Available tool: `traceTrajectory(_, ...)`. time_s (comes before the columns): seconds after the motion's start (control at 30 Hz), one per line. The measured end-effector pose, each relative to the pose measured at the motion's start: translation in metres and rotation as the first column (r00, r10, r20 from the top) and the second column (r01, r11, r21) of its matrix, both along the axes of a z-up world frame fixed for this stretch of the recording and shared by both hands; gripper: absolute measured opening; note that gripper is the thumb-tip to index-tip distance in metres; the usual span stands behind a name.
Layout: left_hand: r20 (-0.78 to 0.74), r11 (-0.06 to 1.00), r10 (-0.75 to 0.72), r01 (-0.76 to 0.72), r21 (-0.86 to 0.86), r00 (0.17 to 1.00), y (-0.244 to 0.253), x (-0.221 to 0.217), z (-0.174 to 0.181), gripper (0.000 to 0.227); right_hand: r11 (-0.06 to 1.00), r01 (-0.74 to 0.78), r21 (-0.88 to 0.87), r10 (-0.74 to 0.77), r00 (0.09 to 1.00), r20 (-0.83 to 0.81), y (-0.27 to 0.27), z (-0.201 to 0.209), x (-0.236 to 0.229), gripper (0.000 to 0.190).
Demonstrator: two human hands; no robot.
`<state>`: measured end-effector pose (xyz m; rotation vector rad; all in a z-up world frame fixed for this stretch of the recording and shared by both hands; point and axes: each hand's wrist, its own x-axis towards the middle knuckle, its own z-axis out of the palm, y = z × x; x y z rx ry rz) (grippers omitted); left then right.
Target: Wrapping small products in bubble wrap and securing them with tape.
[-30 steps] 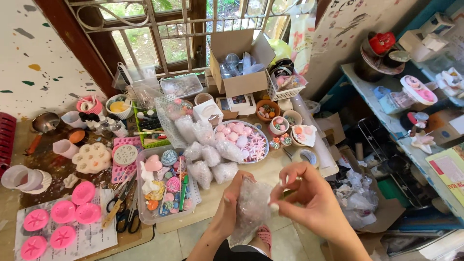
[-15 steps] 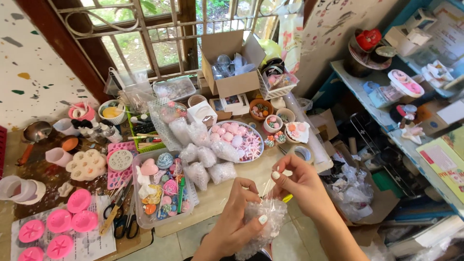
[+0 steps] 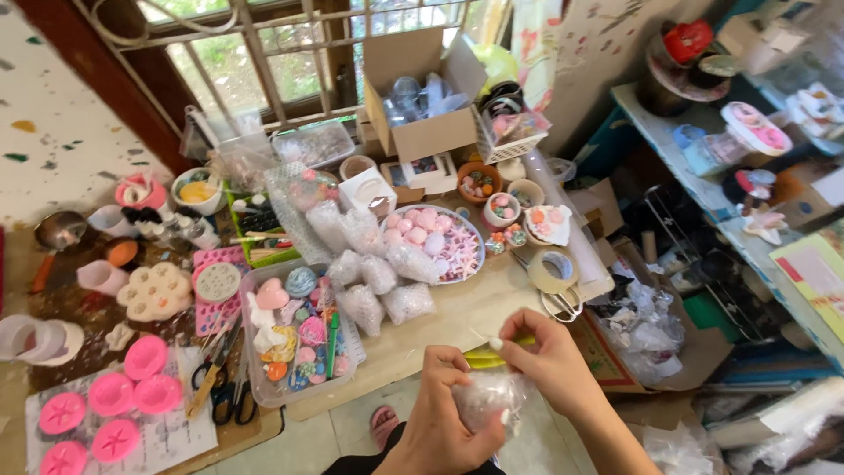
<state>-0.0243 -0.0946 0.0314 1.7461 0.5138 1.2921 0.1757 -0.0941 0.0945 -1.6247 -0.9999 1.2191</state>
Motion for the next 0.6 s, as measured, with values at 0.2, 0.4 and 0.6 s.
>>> traceTrajectory(0.2, -0.218, 0.998, -0.021, 0.006, -0.069, 0.976, -0.006, -0.005, -0.011, 0.059, 0.958, -0.205, -0.199, 0.089, 0.876, -0.473, -0.024, -0.082, 0.016, 0.023)
traceTrajectory(0.4, -0.372, 0.989, 0.107, -0.062, 0.131, 0.922, 0.011, -0.001, 0.012, 0.056, 0.938, -0.020, -0.345, -0.262, 0.610, -0.748, -0.077, -0.195, 0.023, 0.054)
traceTrajectory(0.6, -0.365, 0.982, -0.115, 0.049, -0.184, 0.924, 0.012, -0.004, -0.063, 0.039, 0.858, -0.103, -0.504, -0.374, 0.547, -0.749, -0.124, -0.402, 0.041, 0.032)
